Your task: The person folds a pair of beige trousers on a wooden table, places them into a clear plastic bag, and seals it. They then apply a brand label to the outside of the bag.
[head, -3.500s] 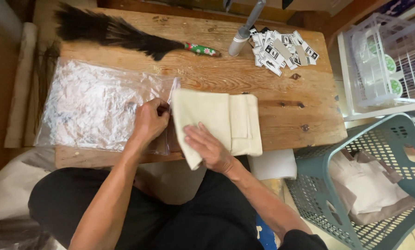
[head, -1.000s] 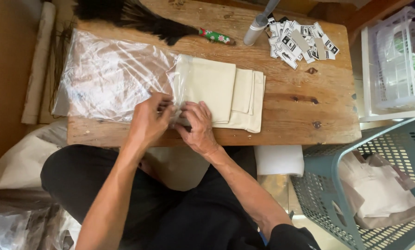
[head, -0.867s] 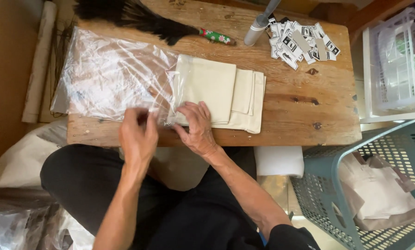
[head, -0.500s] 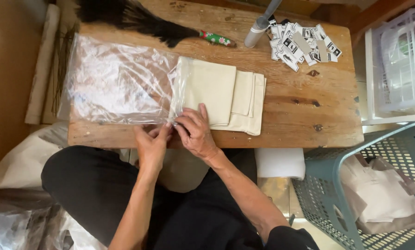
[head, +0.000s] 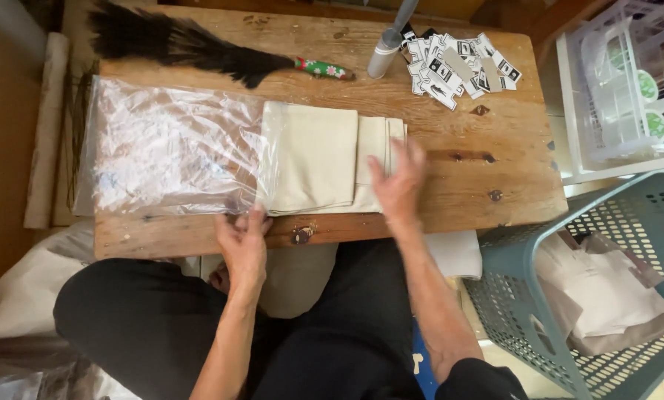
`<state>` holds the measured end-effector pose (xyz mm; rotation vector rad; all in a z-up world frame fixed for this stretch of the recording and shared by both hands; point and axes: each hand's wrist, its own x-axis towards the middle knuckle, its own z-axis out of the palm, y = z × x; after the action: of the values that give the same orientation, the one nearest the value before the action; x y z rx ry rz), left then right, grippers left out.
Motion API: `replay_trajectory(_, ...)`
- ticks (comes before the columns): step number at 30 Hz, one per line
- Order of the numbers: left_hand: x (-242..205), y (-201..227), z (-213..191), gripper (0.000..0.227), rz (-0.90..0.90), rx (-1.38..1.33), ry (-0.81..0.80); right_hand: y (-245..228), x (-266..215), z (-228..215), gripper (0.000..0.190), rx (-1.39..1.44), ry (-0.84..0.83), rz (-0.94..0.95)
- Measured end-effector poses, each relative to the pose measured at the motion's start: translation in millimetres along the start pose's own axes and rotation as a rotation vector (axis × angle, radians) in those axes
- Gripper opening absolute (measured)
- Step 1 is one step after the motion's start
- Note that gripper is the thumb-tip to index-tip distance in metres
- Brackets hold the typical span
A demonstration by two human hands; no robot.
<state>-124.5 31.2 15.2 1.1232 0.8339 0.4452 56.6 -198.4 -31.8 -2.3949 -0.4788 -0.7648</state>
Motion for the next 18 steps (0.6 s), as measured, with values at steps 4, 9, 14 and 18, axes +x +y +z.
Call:
replay_trajectory(4, 0, -1, -3, 0.064, 0.021, 0.052, -0.006, 16, -4, -11, 0.055, 0.283, -0.037, 0.244)
replay_trajectory(9, 5, -1, -6, 0.058, 0.019, 0.033, -0.036, -21, -6, 2, 0.051, 0.518, -0.165, 0.199)
replay_trajectory(14, 5, -2, -7, 0.052, 0.011, 0.010, -0.037, -31, 6, 12, 0.052, 0.232, -0.125, -0.056)
replay_trajectory(18, -1, 9, 1, 0.041, 0.016, -0.021, -0.009, -69, 53, 40, 0.042, 0.266, -0.104, -0.262)
